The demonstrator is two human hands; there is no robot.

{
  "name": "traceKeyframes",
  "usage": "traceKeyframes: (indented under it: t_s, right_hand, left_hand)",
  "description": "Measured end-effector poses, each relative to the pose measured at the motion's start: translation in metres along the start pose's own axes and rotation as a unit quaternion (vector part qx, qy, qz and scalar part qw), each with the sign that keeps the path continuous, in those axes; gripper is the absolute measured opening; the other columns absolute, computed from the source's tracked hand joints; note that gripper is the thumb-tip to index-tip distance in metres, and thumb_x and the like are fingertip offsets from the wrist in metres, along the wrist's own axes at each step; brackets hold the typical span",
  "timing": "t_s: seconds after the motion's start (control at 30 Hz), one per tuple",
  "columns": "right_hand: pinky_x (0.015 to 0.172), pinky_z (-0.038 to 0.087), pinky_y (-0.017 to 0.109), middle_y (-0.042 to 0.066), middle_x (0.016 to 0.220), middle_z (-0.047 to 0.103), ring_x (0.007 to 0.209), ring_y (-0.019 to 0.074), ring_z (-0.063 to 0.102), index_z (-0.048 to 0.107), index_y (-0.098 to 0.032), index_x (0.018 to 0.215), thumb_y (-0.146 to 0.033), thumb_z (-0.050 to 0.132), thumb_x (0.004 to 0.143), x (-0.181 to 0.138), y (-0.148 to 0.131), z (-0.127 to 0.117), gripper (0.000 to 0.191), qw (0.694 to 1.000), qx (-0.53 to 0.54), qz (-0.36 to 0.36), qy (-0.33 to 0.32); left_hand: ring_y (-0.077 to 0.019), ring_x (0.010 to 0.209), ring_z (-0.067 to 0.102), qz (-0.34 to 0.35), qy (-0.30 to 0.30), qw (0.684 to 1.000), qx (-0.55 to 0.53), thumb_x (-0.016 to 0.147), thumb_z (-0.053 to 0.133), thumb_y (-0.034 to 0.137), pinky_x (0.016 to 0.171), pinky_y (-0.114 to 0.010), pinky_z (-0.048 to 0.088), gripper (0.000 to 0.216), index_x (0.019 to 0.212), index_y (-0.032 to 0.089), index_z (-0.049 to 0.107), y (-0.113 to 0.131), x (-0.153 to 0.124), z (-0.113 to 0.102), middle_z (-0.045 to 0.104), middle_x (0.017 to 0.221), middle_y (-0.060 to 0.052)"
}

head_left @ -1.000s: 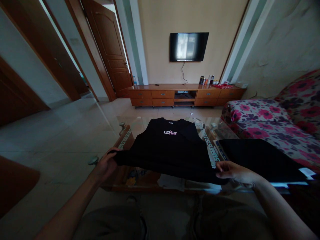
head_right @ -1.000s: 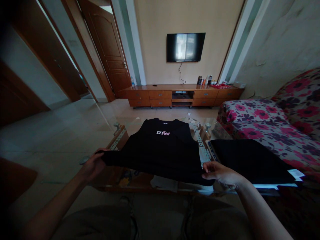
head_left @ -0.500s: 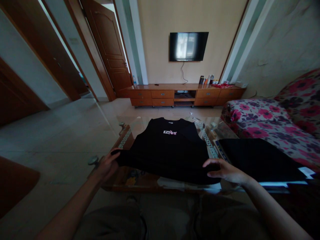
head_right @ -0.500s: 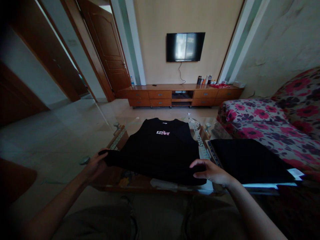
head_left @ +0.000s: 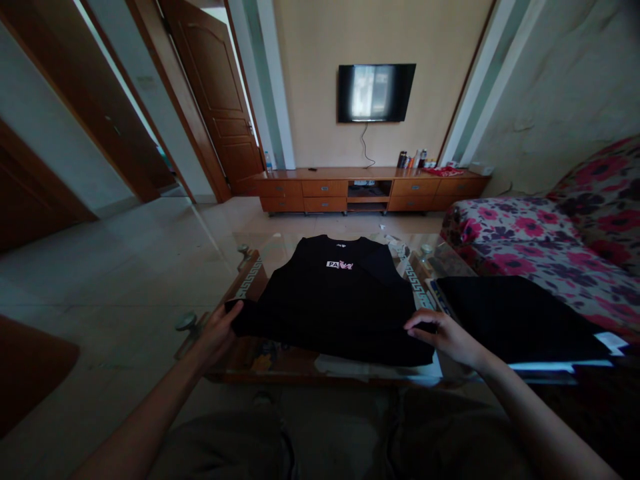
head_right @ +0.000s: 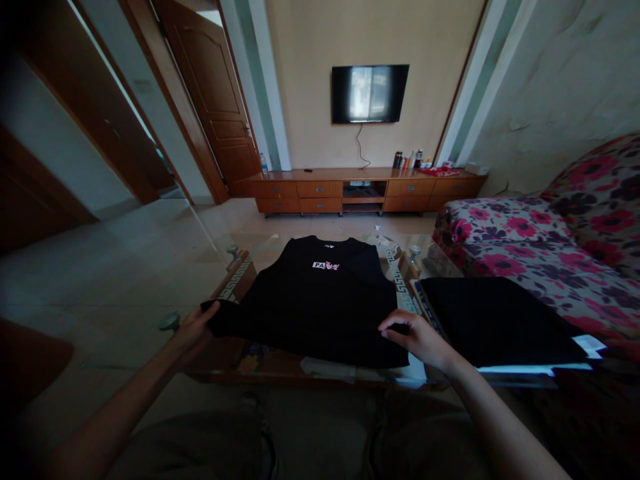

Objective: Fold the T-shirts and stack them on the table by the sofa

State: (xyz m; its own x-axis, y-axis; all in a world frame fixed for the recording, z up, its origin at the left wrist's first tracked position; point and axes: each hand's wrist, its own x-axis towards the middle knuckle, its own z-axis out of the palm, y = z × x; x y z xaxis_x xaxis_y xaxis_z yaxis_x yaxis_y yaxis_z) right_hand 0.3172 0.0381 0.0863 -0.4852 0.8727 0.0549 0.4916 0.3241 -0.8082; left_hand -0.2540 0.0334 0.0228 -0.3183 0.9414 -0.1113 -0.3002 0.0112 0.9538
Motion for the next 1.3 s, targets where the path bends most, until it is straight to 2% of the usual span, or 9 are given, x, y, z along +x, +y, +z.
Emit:
traceKeyframes:
  t_s: [0.23,0.4,0.6,0.77,0.9,1.03,1.1,1.2,1.3]
  right_hand:
    - [0.09,0.049,0.039,0.005,0.101,0.072,0.094,0.024,0.065,0.075,-0.026,0.1,-0.051,0.075,0.08,0.002,0.022,-0.001,0.033,0.997,-0.061,-0.006,0.045]
    - [0.088,0.049,0.037,0.005,0.095,0.073,0.092,0.0237,0.066,0.075,-0.024,0.093,-0.055,0.068,0.085,0.003,0.019,-0.002,0.033,0.997,-0.036,0.005,0.069]
    - [0.084,0.052,0.034,0.007,0.097,0.073,0.092,0.0239,0.065,0.075,-0.02,0.096,-0.063,0.076,0.076,0.0,0.024,-0.011,0.047,0.968,0.103,0.08,0.216]
    - [0.088,0.053,0.036,0.007,0.109,0.073,0.1,0.0257,0.066,0.077,-0.022,0.096,-0.058,0.082,0.071,0.0,0.033,-0.013,0.044,0.939,0.158,0.07,0.297]
    - [0.092,0.052,0.038,0.007,0.109,0.074,0.103,0.0267,0.067,0.077,-0.022,0.098,-0.053,0.084,0.072,0.001,0.034,-0.012,0.041,0.938,0.156,0.068,0.303]
    - [0.1,0.05,0.04,0.006,0.128,0.069,0.117,0.0279,0.063,0.07,-0.026,0.124,-0.05,0.082,0.076,-0.002,0.026,-0.015,0.055,0.945,0.121,0.035,0.3]
    - [0.103,0.049,0.04,0.005,0.133,0.067,0.12,0.0281,0.061,0.067,-0.028,0.13,-0.051,0.079,0.079,-0.006,0.02,-0.019,0.057,0.958,0.088,0.026,0.273]
    - [0.097,0.053,0.039,0.007,0.114,0.074,0.107,0.0278,0.067,0.075,-0.025,0.114,-0.054,0.075,0.081,-0.013,0.013,-0.026,0.044,0.972,0.031,0.023,0.231]
    - [0.086,0.055,0.035,0.007,0.098,0.076,0.093,0.0251,0.069,0.077,-0.022,0.102,-0.055,0.074,0.082,-0.018,0.011,-0.032,0.039,0.973,0.004,0.002,0.232]
  left_hand:
    - [-0.0231,0.099,0.073,-0.009,0.006,1.0,-0.005,0.077,0.083,0.035,0.087,-0.029,0.059,0.043,0.113,0.016,0.071,0.003,-0.004,0.001,0.076,0.108,-0.01]
    - [-0.0223,0.097,0.073,-0.01,-0.001,1.0,-0.021,0.076,0.084,0.033,0.087,-0.029,0.059,0.046,0.116,0.016,0.07,0.004,-0.005,0.001,0.076,0.107,-0.009]
    - [-0.0221,0.097,0.073,0.013,0.033,0.999,-0.026,0.078,0.082,0.033,0.083,-0.029,0.06,0.043,0.116,0.018,0.069,0.005,-0.002,-0.004,0.075,0.112,-0.008]
    - [-0.0198,0.099,0.071,0.042,0.053,0.997,-0.028,0.076,0.083,0.037,0.084,-0.026,0.059,0.043,0.114,0.021,0.069,0.001,0.003,-0.005,0.074,0.114,-0.006]
    - [-0.0186,0.095,0.071,0.056,0.068,0.996,-0.004,0.073,0.086,0.042,0.079,-0.024,0.058,0.047,0.112,0.022,0.069,0.002,0.004,-0.005,0.075,0.107,-0.004]
    - [-0.0188,0.094,0.07,0.066,0.044,0.997,0.004,0.067,0.089,0.042,0.082,-0.023,0.057,0.051,0.108,0.019,0.071,0.01,0.003,-0.008,0.075,0.104,-0.005]
    - [-0.0171,0.092,0.069,0.072,0.037,0.997,0.007,0.065,0.09,0.042,0.082,-0.021,0.056,0.052,0.107,0.018,0.071,0.015,0.002,-0.012,0.075,0.102,-0.004]
    - [-0.0155,0.088,0.068,0.076,0.033,0.996,0.021,0.065,0.091,0.041,0.08,-0.019,0.055,0.051,0.106,0.017,0.072,0.023,0.002,-0.019,0.075,0.099,-0.003]
    - [-0.0159,0.085,0.069,0.076,0.038,0.996,0.03,0.062,0.091,0.042,0.076,-0.02,0.056,0.053,0.105,0.016,0.074,0.029,0.0,-0.024,0.075,0.098,-0.004]
